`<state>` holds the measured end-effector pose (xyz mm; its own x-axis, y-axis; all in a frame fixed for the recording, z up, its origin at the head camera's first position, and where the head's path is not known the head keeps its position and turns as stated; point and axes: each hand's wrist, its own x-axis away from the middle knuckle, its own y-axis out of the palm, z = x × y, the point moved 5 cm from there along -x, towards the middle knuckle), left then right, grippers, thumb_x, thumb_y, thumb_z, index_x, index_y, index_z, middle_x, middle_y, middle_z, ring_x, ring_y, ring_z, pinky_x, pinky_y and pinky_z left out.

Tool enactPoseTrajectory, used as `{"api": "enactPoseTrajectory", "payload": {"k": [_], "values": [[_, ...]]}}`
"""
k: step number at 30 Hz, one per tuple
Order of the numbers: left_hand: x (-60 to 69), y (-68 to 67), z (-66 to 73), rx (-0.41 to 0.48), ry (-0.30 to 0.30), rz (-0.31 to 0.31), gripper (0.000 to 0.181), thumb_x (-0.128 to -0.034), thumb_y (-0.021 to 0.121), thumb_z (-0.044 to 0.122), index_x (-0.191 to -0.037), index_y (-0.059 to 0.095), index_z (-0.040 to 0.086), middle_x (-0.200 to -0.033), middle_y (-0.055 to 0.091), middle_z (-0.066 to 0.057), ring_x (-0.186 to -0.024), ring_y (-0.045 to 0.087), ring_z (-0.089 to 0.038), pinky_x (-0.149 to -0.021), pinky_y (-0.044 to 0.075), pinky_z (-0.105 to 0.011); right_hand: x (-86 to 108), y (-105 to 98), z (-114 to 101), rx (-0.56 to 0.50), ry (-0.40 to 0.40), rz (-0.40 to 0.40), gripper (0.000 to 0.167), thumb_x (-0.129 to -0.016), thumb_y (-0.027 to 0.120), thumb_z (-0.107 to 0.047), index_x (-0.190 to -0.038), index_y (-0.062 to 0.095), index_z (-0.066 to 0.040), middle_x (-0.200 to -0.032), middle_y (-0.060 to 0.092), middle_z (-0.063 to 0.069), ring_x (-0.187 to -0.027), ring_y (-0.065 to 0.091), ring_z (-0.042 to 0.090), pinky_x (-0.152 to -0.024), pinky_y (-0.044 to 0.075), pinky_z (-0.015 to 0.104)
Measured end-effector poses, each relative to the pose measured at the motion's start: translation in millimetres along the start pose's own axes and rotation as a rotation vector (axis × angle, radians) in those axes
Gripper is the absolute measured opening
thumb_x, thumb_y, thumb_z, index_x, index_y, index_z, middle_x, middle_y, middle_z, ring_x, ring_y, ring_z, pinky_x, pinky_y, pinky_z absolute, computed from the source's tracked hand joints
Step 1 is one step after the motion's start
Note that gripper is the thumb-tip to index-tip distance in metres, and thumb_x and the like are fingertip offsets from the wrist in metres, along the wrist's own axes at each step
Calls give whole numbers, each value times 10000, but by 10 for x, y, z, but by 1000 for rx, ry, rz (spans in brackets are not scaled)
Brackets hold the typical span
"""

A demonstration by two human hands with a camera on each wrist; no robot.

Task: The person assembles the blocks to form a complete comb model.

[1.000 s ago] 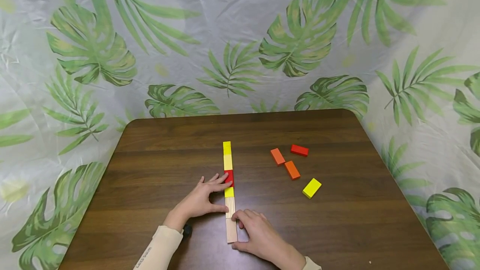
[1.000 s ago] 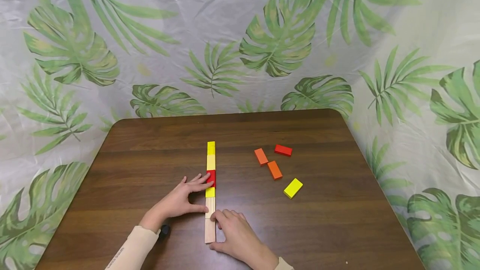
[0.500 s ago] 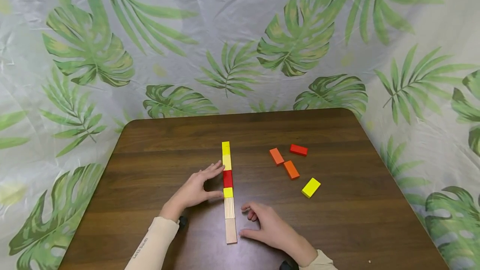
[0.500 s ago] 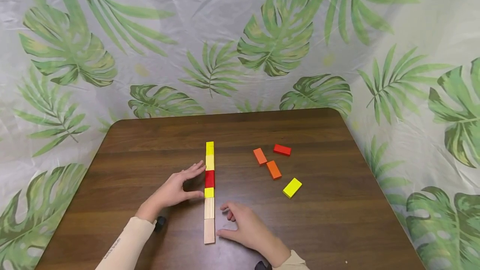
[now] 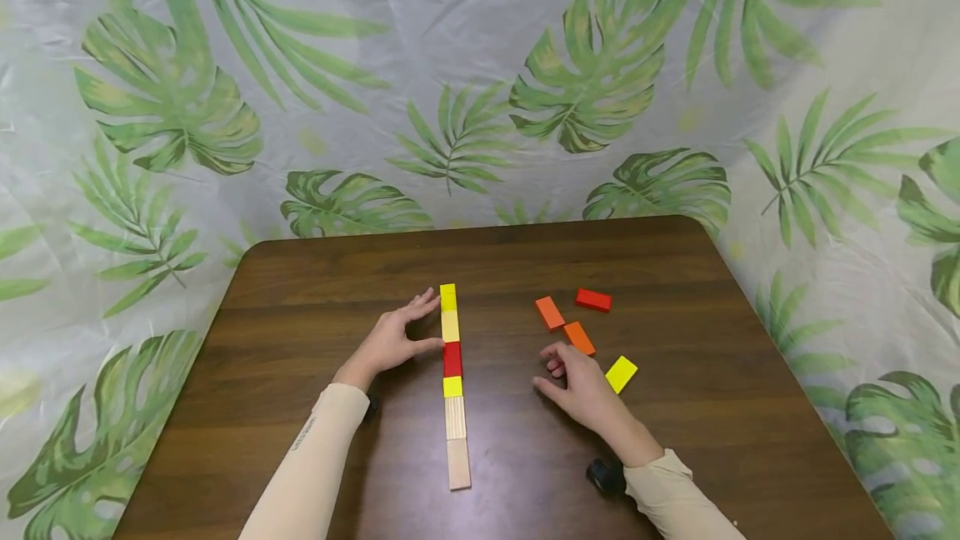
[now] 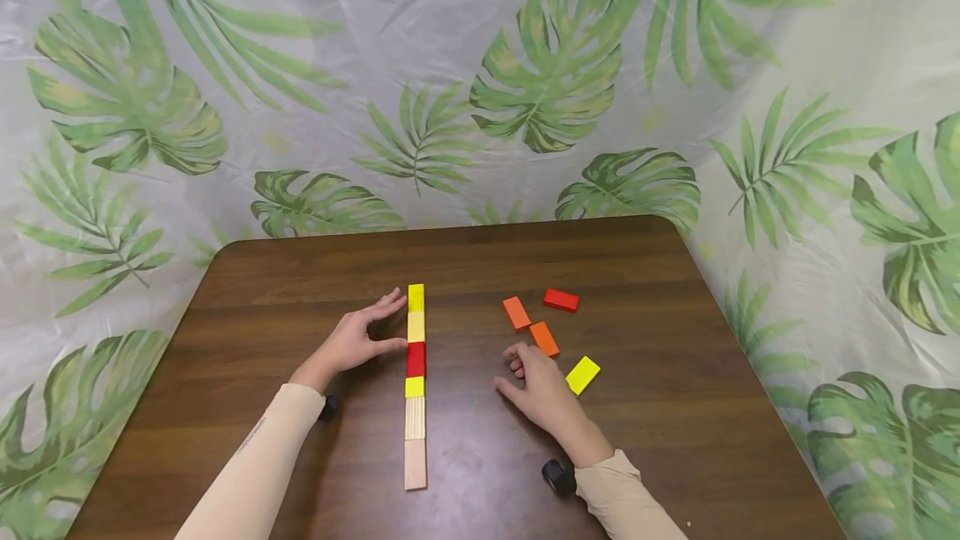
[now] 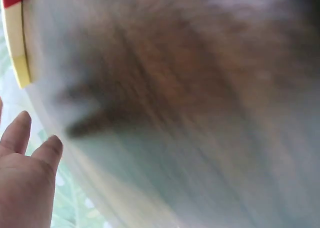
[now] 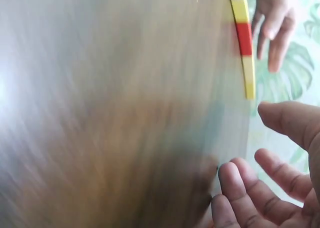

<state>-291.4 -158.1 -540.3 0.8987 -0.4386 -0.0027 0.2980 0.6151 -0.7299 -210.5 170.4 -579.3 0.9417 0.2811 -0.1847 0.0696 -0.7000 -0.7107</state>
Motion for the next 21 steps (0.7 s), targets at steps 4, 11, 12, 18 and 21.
{"api": "enactPoseTrajectory", "payload": {"k": [4, 11, 12, 18, 21], "values": [[-100, 8, -65, 40, -34, 14, 786, -901, 894, 320, -1586, 547, 154, -1727, 406, -34, -1653, 261, -384, -1310, 281, -635, -103, -158, 14, 17, 26, 28, 385, -972, 814, -327, -1195, 678, -43, -1010, 699, 90, -876, 657, 179, -791, 611, 333], [-185, 34, -119, 116, -92, 4, 826, -908, 884, 335, -1624, 495, 196, -1757, 355, -27, -1682, 181, -339, -1334, 78, -696, -293, -465, -163, 102, 158, 25, 362, -952, 821, -181, -1233, 677, -4, -1071, 710, 123, -950, 686, 253, -895, 617, 469], [-195, 43, -128, 121, -101, -2, 831, -914, 878, 339, -1633, 481, 206, -1763, 344, -21, -1684, 179, -327, -1337, 49, -693, -325, -492, -160, 108, 169, 27, 365, -957, 816, -185, -1242, 677, -5, -1089, 713, 128, -972, 688, 271, -914, 613, 484], [-229, 94, -193, 144, -128, -41, 821, -926, 863, 337, -1638, 474, 211, -1772, 316, 4, -1688, 162, -305, -1351, -27, -651, -475, -619, -62, 132, 188, 30, 364, -989, 783, -210, -1274, 677, -10, -1170, 729, 160, -1069, 703, 352, -978, 594, 552], [-232, 107, -215, 167, -129, -61, 807, -927, 864, 322, -1630, 487, 207, -1774, 308, 11, -1696, 127, -290, -1354, -60, -630, -523, -655, -10, 146, 176, 32, 352, -997, 772, -202, -1275, 680, -7, -1173, 727, 164, -1077, 705, 362, -978, 590, 563]]}}
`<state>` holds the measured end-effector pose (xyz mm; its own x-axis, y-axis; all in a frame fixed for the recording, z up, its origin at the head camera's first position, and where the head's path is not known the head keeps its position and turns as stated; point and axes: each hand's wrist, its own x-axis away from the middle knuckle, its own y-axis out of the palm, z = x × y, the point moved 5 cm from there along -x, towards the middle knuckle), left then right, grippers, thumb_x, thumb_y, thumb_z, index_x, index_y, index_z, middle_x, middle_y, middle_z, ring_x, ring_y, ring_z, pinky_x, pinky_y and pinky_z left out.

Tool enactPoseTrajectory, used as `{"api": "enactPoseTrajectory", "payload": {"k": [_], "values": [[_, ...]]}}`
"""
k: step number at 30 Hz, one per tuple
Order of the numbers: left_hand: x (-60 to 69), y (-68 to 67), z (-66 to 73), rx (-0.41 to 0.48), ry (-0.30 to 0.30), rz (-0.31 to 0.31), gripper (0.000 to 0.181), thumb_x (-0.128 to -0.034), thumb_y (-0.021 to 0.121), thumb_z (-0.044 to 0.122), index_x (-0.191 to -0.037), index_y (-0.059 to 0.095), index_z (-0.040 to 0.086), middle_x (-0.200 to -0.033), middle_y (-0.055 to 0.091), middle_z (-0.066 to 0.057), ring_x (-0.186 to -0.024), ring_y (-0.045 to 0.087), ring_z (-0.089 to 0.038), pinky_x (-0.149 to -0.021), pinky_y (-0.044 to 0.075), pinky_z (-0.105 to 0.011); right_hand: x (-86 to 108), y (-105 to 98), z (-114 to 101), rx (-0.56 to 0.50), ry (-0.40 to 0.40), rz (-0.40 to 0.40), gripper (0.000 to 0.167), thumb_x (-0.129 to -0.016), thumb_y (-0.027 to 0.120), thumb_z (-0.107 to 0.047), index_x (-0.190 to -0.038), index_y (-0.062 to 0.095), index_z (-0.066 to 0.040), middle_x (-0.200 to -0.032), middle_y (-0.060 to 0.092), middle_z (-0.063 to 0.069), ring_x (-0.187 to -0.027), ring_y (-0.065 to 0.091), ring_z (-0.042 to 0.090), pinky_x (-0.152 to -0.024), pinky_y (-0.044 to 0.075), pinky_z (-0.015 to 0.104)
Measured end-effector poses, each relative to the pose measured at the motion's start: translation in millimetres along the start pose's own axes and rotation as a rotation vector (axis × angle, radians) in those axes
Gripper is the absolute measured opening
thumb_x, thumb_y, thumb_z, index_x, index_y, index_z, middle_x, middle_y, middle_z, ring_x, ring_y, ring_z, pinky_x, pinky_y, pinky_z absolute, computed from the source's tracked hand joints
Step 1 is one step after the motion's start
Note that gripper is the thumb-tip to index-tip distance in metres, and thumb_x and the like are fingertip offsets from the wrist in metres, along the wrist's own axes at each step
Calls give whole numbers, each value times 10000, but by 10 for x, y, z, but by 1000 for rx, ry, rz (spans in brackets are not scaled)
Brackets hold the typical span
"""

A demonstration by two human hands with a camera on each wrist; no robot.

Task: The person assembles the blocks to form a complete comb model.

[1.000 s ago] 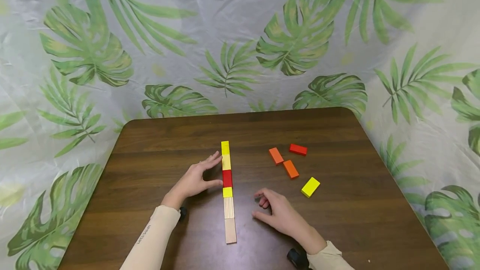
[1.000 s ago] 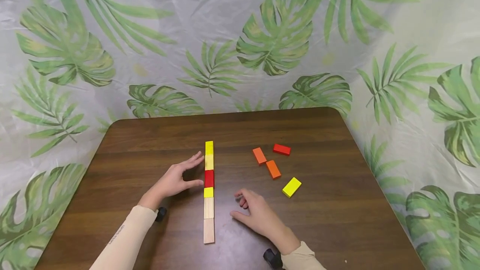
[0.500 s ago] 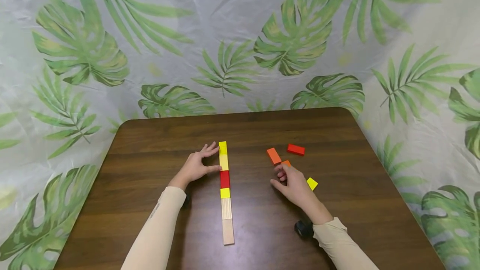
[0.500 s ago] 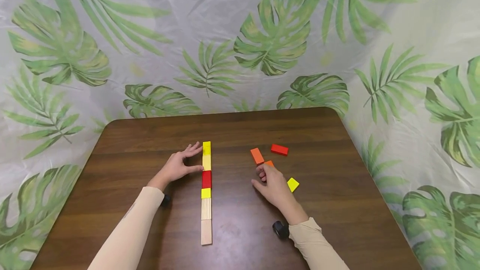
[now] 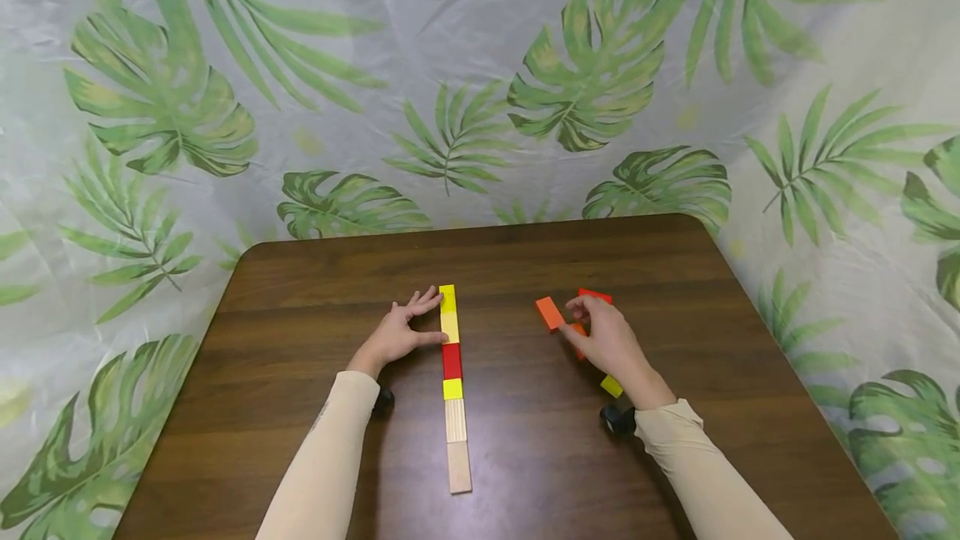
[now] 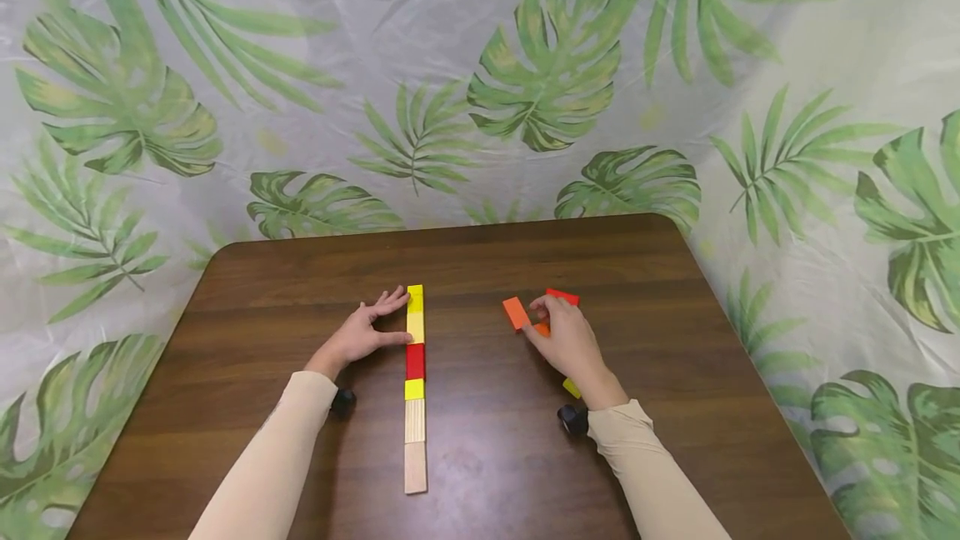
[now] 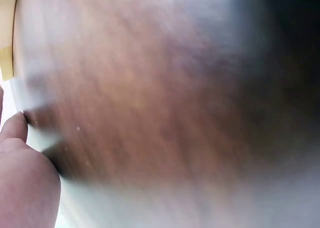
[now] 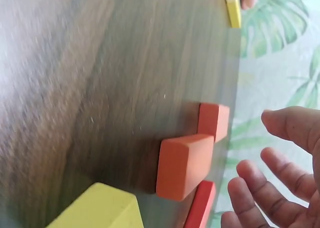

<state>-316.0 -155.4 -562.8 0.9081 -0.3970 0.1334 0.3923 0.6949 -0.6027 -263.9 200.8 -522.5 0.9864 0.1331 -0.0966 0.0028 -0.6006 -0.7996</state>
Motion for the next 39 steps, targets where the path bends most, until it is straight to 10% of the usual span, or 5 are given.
{"api": "enactPoseTrajectory", "payload": {"k": [21, 39], "values": [[5, 52, -59, -8, 8, -41, 734, -944, 844, 325, -1602, 535, 227, -1743, 360, -4, -1702, 67, -315, -1353, -66, -630, -252, 135, 54, 228, 23, -72, 563, -908, 857, -455, -1251, 750, -20, -1191, 700, 180, -1107, 596, 445, -951, 541, 590], [-7, 6, -66, -7, -16, -34, 727, -934, 853, 339, -1591, 552, 264, -1696, 447, 4, -1703, 86, -303, -1362, -43, -614, -409, 194, 28, 257, 20, -89, 323, -886, 861, -311, -1081, 783, -66, -986, 720, 96, -945, 590, 336, -829, 521, 515]]}}
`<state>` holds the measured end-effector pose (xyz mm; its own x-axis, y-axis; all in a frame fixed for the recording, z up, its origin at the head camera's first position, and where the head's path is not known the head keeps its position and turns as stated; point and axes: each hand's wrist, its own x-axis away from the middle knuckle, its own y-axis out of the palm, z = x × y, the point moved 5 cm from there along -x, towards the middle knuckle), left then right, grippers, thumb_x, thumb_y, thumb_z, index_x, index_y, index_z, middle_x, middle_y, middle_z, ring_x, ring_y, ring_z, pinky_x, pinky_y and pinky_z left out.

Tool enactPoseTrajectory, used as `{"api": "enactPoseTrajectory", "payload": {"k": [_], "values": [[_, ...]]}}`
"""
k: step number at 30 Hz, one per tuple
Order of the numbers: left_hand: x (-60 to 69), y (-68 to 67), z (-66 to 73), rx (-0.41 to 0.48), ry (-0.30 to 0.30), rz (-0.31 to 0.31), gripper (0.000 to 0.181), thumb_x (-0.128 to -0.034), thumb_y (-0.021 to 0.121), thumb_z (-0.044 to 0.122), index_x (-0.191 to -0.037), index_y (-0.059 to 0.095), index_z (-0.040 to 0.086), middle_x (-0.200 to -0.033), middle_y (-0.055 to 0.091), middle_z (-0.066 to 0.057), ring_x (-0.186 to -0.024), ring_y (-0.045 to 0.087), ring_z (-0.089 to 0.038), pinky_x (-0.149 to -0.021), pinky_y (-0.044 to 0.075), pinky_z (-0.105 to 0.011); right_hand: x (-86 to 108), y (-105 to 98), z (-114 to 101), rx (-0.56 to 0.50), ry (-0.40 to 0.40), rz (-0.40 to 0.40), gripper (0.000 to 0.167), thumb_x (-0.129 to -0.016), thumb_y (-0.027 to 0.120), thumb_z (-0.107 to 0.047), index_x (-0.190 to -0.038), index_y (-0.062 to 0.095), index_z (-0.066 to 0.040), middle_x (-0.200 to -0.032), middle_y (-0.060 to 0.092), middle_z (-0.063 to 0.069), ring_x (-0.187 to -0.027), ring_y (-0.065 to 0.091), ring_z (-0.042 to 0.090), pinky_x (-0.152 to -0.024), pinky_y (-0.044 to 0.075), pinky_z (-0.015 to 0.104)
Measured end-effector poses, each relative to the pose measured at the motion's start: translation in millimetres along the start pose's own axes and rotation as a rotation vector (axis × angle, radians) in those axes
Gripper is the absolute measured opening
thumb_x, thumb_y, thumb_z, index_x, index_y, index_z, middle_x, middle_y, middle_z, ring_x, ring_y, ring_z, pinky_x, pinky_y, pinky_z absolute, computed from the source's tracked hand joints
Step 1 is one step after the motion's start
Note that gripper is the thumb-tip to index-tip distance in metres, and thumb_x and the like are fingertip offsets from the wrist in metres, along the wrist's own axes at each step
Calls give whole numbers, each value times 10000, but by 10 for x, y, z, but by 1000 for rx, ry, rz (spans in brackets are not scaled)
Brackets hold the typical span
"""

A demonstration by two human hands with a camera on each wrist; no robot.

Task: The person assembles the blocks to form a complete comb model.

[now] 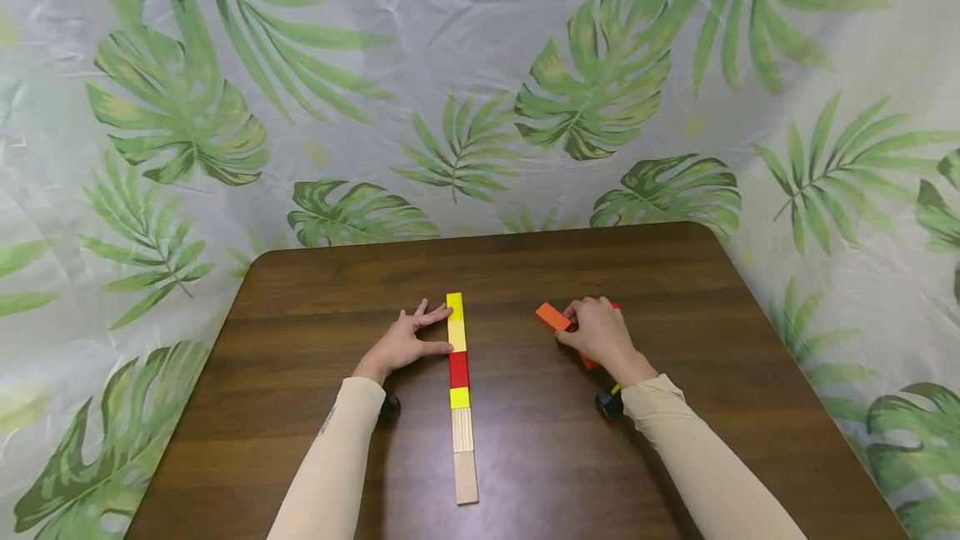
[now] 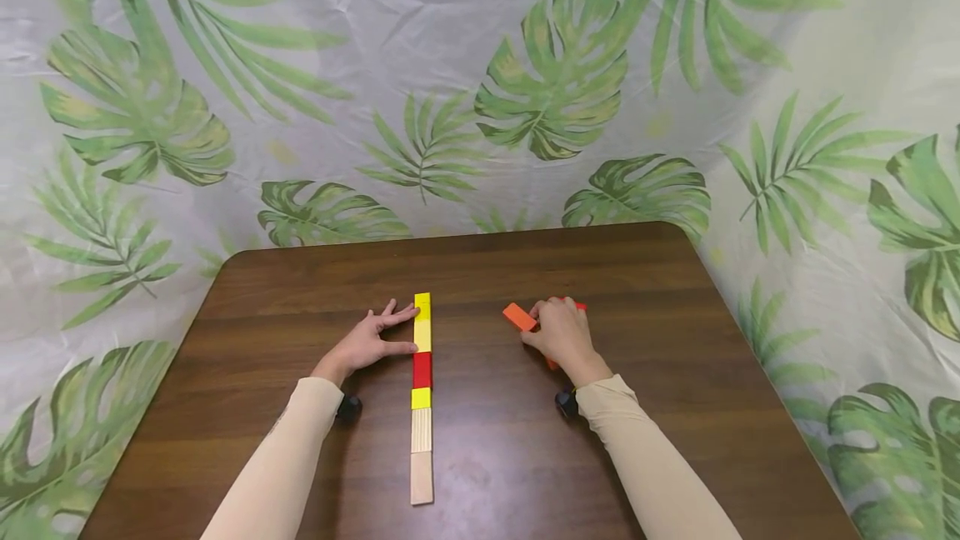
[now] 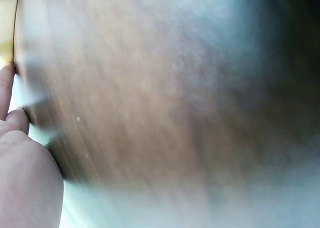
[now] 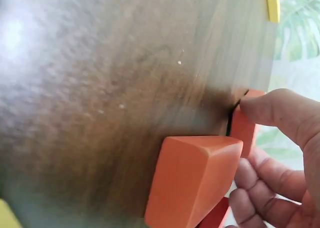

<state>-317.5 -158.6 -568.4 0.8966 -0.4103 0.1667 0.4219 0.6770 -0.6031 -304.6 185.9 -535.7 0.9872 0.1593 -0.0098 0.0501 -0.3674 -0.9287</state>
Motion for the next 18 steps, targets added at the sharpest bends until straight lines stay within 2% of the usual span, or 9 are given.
{"api": "enactPoseTrajectory", "payload": {"k": [4, 9, 13, 18], "values": [[10, -7, 1, 4, -4, 5, 730, -931, 857, 339, -1591, 552, 266, -1695, 448, 6, -1702, 88, -303, -1361, -40, -617, -109, -19, -47, 7, -34, -1, 307, -908, 844, -283, -1115, 786, -64, -980, 732, 93, -926, 611, 316, -822, 538, 521], [3, -4, 3, 2, 0, 4, 738, -928, 858, 353, -1594, 548, 277, -1699, 440, 15, -1703, 86, -296, -1362, -35, -615, -280, -6, -165, -5, -68, -30, 331, -952, 813, -254, -1217, 781, -58, -1145, 746, 147, -1088, 657, 395, -965, 545, 598], [3, -3, -9, 0, -4, 4, 740, -927, 859, 359, -1593, 548, 281, -1699, 441, 9, -1703, 85, -287, -1365, -34, -607, -419, 47, -301, -15, -103, -89, 370, -988, 784, -234, -1301, 753, -38, -1238, 716, 179, -1136, 680, 376, -1019, 567, 565], [4, -2, -17, 3, -6, 5, 739, -929, 859, 352, -1595, 544, 292, -1702, 435, 23, -1704, 82, -278, -1368, -36, -597, -560, 99, -478, -32, -157, -135, 380, -1018, 754, -191, -1352, 721, -13, -1271, 687, 192, -1095, 694, 327, -990, 596, 497]]}}
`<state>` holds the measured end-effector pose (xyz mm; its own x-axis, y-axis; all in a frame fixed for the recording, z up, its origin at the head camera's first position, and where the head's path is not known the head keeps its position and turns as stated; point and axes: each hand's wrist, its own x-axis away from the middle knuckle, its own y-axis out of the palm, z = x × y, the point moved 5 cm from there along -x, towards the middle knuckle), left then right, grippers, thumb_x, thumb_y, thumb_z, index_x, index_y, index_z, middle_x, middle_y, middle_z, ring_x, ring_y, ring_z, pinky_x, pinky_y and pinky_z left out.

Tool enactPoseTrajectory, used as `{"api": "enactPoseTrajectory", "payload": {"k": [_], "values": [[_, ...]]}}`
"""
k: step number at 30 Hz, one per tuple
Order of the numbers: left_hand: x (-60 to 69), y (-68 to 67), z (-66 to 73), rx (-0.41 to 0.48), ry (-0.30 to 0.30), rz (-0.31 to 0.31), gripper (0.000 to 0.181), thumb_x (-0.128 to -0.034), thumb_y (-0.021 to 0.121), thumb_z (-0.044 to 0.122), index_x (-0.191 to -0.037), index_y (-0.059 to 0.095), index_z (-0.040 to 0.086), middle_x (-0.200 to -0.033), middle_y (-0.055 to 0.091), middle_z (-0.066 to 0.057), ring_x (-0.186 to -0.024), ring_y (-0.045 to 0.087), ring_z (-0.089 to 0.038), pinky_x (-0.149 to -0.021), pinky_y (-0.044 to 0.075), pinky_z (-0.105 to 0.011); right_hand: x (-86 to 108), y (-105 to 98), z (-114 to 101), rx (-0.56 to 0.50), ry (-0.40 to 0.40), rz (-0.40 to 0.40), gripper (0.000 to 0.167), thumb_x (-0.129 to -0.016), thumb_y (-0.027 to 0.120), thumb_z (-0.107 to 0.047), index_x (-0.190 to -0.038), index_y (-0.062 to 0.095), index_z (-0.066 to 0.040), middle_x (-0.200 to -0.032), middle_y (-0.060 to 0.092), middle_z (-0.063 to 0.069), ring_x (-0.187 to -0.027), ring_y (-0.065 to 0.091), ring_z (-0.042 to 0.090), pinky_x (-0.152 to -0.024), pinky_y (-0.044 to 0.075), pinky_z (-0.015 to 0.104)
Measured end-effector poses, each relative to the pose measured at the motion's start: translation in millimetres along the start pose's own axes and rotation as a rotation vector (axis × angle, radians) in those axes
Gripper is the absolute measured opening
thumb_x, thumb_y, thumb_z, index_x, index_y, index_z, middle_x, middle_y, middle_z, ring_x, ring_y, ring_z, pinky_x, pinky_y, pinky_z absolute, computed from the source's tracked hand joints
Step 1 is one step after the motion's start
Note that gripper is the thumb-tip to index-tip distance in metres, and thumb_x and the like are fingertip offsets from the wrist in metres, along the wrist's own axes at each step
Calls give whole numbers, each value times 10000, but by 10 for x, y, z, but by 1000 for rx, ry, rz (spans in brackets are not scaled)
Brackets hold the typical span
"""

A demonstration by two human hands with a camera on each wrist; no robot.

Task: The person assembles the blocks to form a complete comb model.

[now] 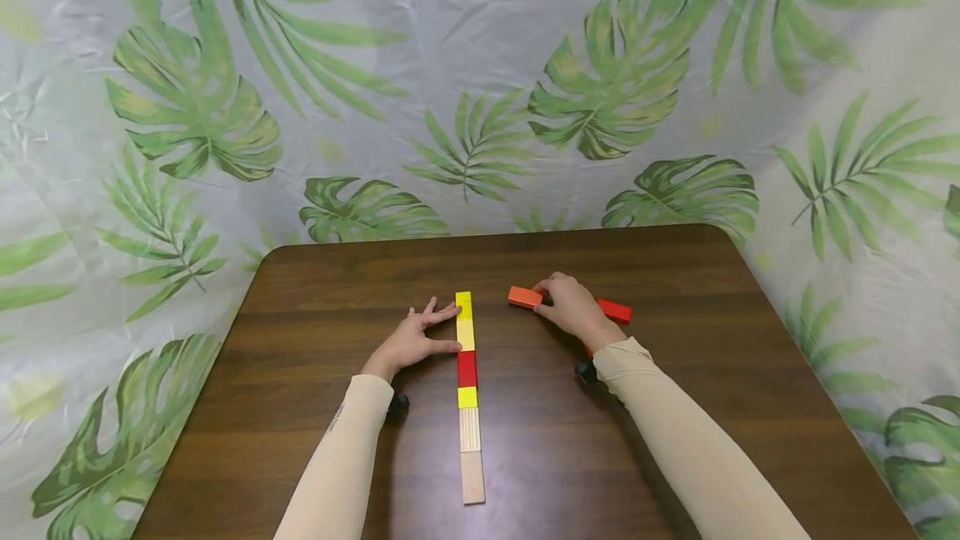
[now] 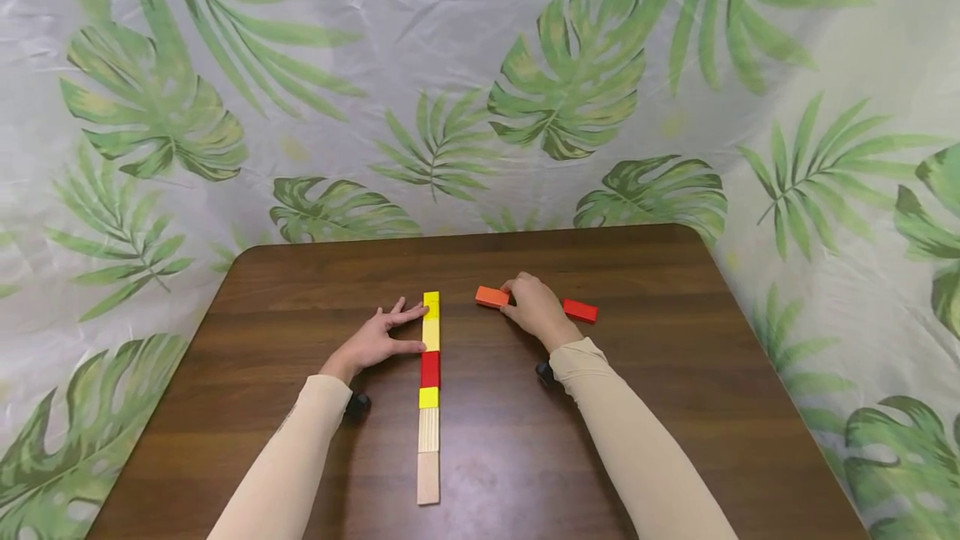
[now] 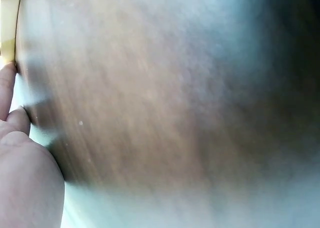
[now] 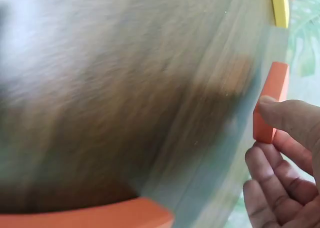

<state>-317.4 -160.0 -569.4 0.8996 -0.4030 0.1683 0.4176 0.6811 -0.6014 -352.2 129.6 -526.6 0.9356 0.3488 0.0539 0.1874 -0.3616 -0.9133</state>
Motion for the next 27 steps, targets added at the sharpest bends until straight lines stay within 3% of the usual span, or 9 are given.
{"api": "enactPoseTrajectory", "payload": {"k": [11, 27], "values": [[7, -5, 5, 7, -1, 8, 733, -927, 860, 348, -1590, 551, 293, -1699, 443, 14, -1702, 95, -288, -1366, -33, -603, -251, 114, -246, -6, -51, -27, 371, -1022, 743, -124, -1361, 702, 19, -1303, 661, 210, -1176, 680, 344, -1045, 586, 478], [-4, 7, -7, 10, -17, 9, 728, -927, 859, 357, -1586, 553, 310, -1699, 444, 31, -1704, 91, -267, -1371, -33, -587, -381, 264, -550, 32, -90, 6, 333, -1006, 748, -67, -1318, 720, 47, -1261, 673, 222, -1130, 694, 334, -1008, 610, 421]]}}
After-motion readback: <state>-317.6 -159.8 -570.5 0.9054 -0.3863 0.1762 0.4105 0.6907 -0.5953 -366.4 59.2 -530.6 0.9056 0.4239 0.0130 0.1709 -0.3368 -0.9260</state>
